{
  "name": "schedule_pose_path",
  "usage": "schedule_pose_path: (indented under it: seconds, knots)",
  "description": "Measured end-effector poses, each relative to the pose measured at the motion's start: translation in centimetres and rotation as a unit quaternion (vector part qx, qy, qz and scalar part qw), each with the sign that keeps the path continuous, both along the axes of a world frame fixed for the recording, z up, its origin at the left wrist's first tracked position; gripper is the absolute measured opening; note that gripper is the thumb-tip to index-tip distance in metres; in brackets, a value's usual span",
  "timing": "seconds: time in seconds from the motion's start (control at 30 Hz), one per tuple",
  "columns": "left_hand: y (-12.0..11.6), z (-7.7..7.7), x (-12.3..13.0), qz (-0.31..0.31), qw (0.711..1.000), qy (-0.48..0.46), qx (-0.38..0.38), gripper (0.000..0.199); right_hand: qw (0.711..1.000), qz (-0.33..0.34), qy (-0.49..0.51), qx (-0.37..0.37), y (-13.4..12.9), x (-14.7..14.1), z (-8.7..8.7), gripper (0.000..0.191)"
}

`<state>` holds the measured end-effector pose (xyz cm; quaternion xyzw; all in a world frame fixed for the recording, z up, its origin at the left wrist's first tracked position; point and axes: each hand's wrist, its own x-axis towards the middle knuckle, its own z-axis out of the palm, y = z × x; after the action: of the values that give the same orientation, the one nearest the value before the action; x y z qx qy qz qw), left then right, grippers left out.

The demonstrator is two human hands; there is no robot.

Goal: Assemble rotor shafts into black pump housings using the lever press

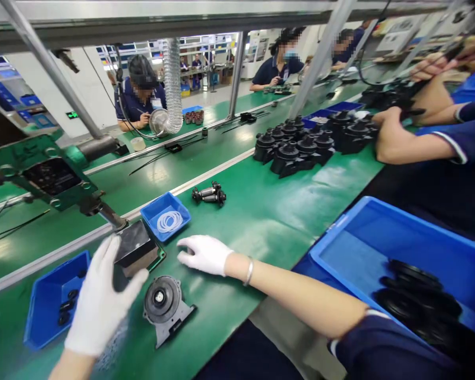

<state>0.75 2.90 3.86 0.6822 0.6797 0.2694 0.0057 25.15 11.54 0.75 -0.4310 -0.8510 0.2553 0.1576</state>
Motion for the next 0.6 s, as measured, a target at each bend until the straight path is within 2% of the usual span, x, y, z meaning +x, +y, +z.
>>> schedule_pose_path:
  seconds: [0.07, 0.17, 0.3, 0.47, 0.6]
  knots:
    - [3.6, 1.1, -1.1, -0.038, 0.992, 0.111, -0.054, 0.078, 0.995, 0.052, -0.078, 0.029, 0.8, -1.7, -0.2, 0.048]
    - [6.9, 1.0, -2.0, -0.039, 0.967, 0.209, -0.140, 0.075, 0.987, 0.094, -0.118, 0.050, 1.6, -4.2, -0.5, 0.051]
    - [7.1, 0.2, -2.4, 0.016, 0.957, 0.239, -0.163, 0.080, 0.984, 0.119, -0.109, 0.072, 2.3, -6.2, -1.3, 0.053]
    - [6.5, 0.1, -3.2, -0.016, 0.963, 0.220, -0.152, 0.084, 0.986, 0.115, -0.088, 0.083, 2.7, -6.6, -2.6, 0.056]
    - [6.8, -0.1, -4.3, -0.045, 0.969, 0.198, -0.140, 0.084, 0.980, 0.134, -0.087, 0.117, 2.7, -6.6, -2.8, 0.055]
